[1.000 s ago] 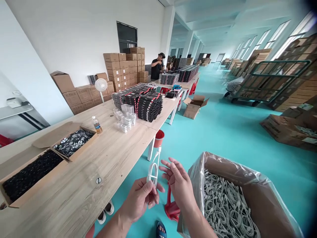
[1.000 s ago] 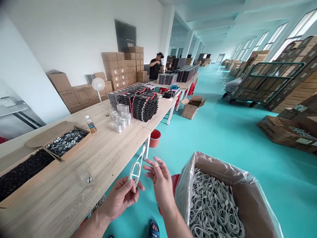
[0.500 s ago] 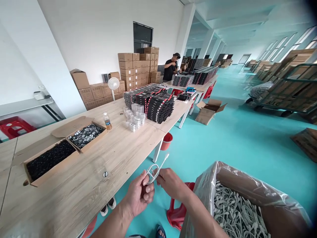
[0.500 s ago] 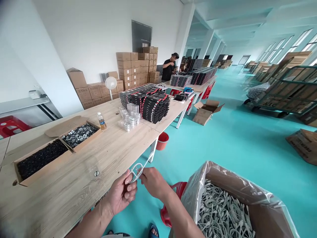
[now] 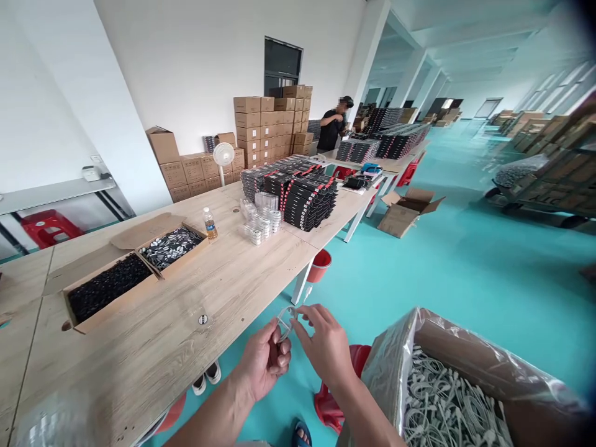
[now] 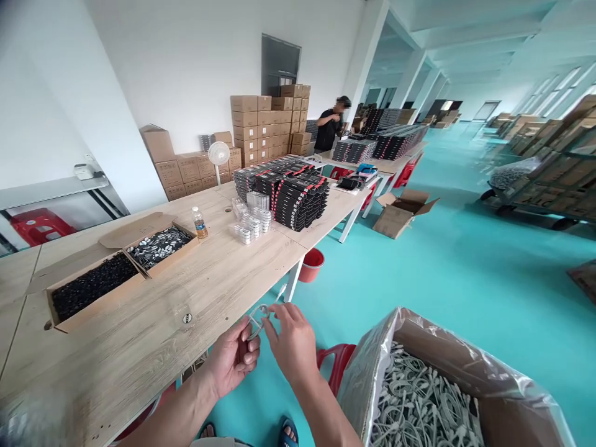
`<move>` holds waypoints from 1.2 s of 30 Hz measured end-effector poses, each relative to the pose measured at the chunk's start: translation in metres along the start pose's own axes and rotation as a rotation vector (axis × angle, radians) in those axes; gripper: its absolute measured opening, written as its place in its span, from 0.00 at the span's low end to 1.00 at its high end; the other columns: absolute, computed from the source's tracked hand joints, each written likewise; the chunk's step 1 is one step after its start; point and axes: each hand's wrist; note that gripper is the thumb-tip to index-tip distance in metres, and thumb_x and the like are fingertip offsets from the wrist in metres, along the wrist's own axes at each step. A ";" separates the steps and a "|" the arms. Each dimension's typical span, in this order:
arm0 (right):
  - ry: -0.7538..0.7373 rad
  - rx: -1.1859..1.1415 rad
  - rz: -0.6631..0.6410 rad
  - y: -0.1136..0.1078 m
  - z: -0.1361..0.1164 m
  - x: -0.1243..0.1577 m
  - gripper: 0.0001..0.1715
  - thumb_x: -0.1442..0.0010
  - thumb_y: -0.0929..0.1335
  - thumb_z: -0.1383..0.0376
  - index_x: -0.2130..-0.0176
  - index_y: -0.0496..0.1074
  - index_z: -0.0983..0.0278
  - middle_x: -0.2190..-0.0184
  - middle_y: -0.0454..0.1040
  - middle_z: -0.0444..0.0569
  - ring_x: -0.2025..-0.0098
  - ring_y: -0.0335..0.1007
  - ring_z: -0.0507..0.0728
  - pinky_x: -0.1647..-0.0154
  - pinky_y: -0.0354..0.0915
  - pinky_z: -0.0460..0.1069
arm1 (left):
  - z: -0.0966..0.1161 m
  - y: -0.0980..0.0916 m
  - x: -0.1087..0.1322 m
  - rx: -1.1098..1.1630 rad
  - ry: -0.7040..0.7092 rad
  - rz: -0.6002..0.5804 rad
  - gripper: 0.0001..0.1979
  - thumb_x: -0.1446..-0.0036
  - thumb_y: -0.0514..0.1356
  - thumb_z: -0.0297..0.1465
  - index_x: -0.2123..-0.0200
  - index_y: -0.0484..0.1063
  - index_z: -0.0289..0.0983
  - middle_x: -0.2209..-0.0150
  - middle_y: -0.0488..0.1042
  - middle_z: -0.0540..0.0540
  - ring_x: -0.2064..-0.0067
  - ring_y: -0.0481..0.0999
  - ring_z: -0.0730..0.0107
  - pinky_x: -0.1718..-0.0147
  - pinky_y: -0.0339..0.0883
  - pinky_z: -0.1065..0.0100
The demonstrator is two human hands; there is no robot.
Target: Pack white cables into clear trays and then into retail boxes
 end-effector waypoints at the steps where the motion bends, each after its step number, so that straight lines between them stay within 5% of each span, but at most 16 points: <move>1: -0.027 0.057 -0.011 0.000 -0.002 0.000 0.09 0.38 0.65 0.59 0.63 0.73 0.60 0.67 0.75 0.50 0.66 0.70 0.57 0.66 0.61 0.50 | -0.003 0.001 0.000 -0.052 0.022 0.002 0.23 0.47 0.61 0.48 0.77 0.56 0.38 0.81 0.65 0.54 0.83 0.60 0.80 0.85 0.37 0.75; 8: -0.056 0.308 0.040 0.009 -0.004 0.000 0.10 0.40 0.64 0.65 0.72 0.71 0.61 0.74 0.74 0.50 0.68 0.68 0.58 0.69 0.55 0.50 | -0.019 0.008 -0.007 -0.276 0.152 0.064 0.26 0.51 0.62 0.51 0.81 0.57 0.38 0.84 0.65 0.52 0.86 0.57 0.81 0.84 0.39 0.72; 15: -0.093 -0.016 0.071 0.003 -0.002 -0.003 0.13 0.39 0.64 0.61 0.74 0.70 0.60 0.74 0.74 0.49 0.69 0.68 0.58 0.64 0.60 0.51 | -0.023 0.001 -0.015 -0.294 0.148 0.255 0.26 0.55 0.65 0.50 0.84 0.57 0.38 0.85 0.64 0.52 0.85 0.59 0.79 0.84 0.38 0.71; 23: 0.403 -0.681 0.041 0.003 0.021 -0.030 0.25 0.48 0.70 0.46 0.65 0.73 0.64 0.71 0.77 0.51 0.69 0.70 0.58 0.71 0.63 0.50 | -0.022 -0.005 -0.003 0.103 0.110 0.064 0.22 0.49 0.65 0.44 0.79 0.58 0.37 0.78 0.70 0.50 0.80 0.65 0.79 0.84 0.44 0.75; 26: 0.485 -0.968 -0.192 0.011 0.028 -0.023 0.32 0.49 0.71 0.46 0.53 0.72 0.63 0.58 0.78 0.54 0.57 0.73 0.61 0.63 0.68 0.52 | -0.021 0.004 -0.001 0.180 0.057 -0.005 0.20 0.47 0.64 0.42 0.77 0.60 0.36 0.76 0.72 0.48 0.79 0.67 0.79 0.83 0.50 0.77; 29: 0.531 -1.228 -0.425 0.016 0.023 -0.011 0.28 0.44 0.69 0.47 0.50 0.72 0.61 0.57 0.78 0.54 0.55 0.74 0.61 0.60 0.70 0.52 | -0.029 0.016 -0.002 0.142 0.026 0.014 0.17 0.46 0.64 0.42 0.72 0.65 0.35 0.75 0.73 0.47 0.80 0.68 0.78 0.82 0.52 0.77; 33: 0.529 -1.277 -0.416 0.016 0.021 -0.006 0.28 0.42 0.66 0.46 0.52 0.71 0.63 0.65 0.77 0.52 0.68 0.73 0.57 0.75 0.66 0.48 | -0.044 0.023 -0.010 -0.010 0.048 0.035 0.20 0.46 0.61 0.47 0.67 0.68 0.35 0.74 0.74 0.45 0.80 0.69 0.75 0.84 0.47 0.74; 36: 0.435 -1.142 -0.395 0.009 0.035 -0.009 0.25 0.39 0.63 0.47 0.54 0.70 0.64 0.74 0.72 0.44 0.77 0.65 0.53 0.77 0.62 0.47 | -0.047 0.024 -0.017 -0.289 0.066 0.068 0.22 0.46 0.59 0.51 0.66 0.68 0.36 0.72 0.75 0.45 0.78 0.71 0.72 0.83 0.49 0.72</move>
Point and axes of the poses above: each hand's wrist, its own x-axis away from the middle knuckle, its own y-axis out of the palm, z = x × y
